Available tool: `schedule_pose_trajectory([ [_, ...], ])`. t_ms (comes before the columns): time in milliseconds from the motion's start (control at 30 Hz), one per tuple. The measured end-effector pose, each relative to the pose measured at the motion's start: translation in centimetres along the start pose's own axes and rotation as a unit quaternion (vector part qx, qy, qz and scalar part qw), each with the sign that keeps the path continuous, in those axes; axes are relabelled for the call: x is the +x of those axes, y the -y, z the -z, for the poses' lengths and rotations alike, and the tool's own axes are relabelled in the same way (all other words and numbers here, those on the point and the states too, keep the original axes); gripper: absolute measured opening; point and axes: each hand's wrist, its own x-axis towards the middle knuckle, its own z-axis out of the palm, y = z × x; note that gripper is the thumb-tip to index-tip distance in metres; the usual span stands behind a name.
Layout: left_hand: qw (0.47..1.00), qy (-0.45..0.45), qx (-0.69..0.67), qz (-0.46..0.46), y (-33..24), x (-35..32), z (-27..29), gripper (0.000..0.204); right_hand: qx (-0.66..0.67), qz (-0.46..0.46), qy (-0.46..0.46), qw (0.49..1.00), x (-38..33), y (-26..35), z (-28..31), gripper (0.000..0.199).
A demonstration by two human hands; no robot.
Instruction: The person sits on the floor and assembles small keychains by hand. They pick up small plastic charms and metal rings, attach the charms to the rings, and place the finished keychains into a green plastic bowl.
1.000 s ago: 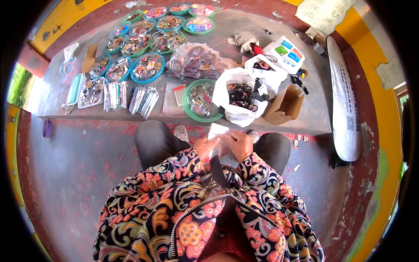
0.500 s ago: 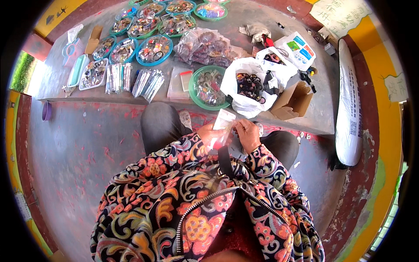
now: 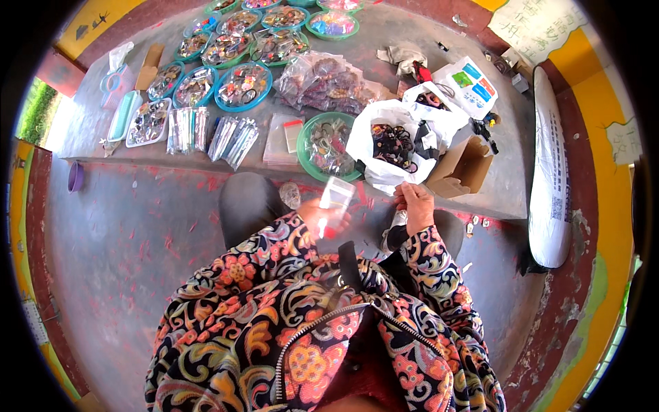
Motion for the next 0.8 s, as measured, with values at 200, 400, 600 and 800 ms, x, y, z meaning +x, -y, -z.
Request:
schedule_pose_trajectory([
  [200, 0.973, -0.227, 0.017, -0.033, -7.0, 7.7, 11.1, 0.026, -0.426, 0.153, 0.098, 0.886, 3.4, -0.3, 2.1, 0.026],
  [400, 0.433, -0.119, 0.874, 0.186, -14.3, 10.8, 14.0, 0.034, -0.547, 0.16, 0.132, 0.811, 4.6, -2.7, 1.2, 0.017],
  [600, 0.464, -0.251, 0.847, 0.069, -11.7, 16.6, 23.5, 0.023, -0.535, 0.171, 0.116, 0.82, 5.7, -3.7, 1.0, 0.017],
  [800, 0.492, -0.458, 0.739, -0.045, -8.8, 19.4, 33.3, 0.019, -0.535, 0.229, 0.106, 0.806, 7.0, -3.4, 0.4, 0.017],
])
